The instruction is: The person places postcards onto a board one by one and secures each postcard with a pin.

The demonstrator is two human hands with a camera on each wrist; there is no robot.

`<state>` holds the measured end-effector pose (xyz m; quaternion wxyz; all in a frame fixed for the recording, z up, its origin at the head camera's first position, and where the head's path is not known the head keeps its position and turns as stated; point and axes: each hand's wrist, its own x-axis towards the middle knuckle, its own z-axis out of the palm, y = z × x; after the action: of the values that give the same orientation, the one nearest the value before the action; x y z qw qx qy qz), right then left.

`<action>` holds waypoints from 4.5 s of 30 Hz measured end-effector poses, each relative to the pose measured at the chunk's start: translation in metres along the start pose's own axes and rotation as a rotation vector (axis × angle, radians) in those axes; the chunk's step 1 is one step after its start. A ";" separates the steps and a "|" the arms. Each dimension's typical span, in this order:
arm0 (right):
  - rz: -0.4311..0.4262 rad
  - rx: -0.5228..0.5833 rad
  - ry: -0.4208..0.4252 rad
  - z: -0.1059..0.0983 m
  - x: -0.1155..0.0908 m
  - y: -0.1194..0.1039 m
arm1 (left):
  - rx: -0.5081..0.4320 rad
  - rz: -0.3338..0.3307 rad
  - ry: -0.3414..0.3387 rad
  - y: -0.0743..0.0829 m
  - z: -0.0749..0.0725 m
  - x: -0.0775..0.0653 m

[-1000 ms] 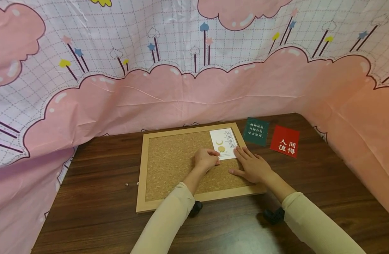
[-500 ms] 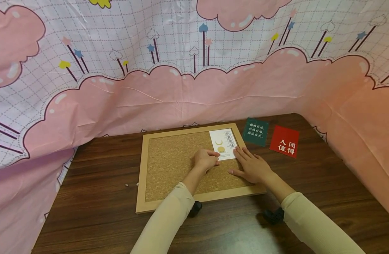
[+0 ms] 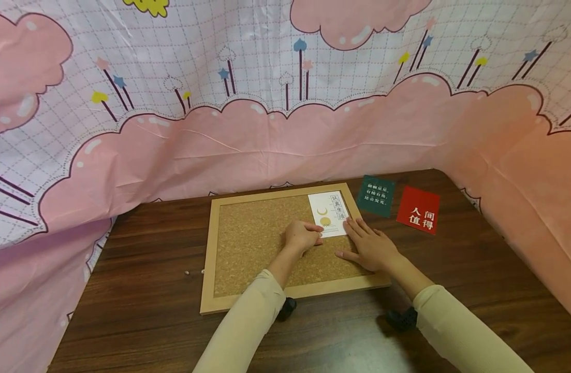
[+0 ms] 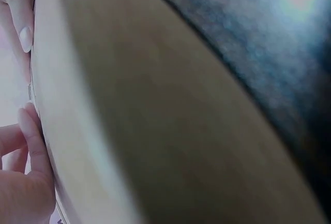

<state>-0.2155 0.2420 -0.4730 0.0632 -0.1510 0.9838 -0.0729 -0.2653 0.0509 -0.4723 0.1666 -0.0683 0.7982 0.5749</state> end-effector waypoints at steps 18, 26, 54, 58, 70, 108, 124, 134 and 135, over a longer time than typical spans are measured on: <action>0.012 -0.001 0.001 0.003 0.000 0.000 | -0.026 -0.043 -0.028 -0.001 0.001 0.006; 0.006 0.001 0.004 0.002 0.000 -0.002 | -0.025 -0.010 -0.021 -0.001 0.000 0.003; -0.003 0.002 0.008 -0.002 -0.002 -0.005 | -0.044 0.027 -0.001 -0.002 -0.002 -0.006; -0.007 0.006 0.011 -0.003 -0.003 -0.006 | -0.040 0.032 0.007 0.000 -0.002 -0.007; -0.008 -0.008 0.017 -0.003 -0.002 -0.007 | -0.090 0.105 0.085 0.006 -0.016 -0.001; -0.032 0.000 0.007 -0.001 -0.002 -0.006 | -0.225 0.340 0.108 0.072 -0.090 -0.025; -0.040 0.001 0.019 -0.002 -0.003 -0.007 | -0.113 0.548 0.176 0.105 -0.117 -0.063; -0.036 0.001 0.015 -0.002 -0.002 -0.008 | 0.053 0.750 0.261 0.114 -0.145 -0.087; -0.035 0.003 0.016 -0.002 -0.003 -0.008 | 0.063 0.759 0.267 0.114 -0.147 -0.089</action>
<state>-0.2113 0.2357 -0.4692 0.0541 -0.1675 0.9814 -0.0766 -0.2442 -0.0573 -0.2977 -0.1606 0.1626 0.7986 0.5568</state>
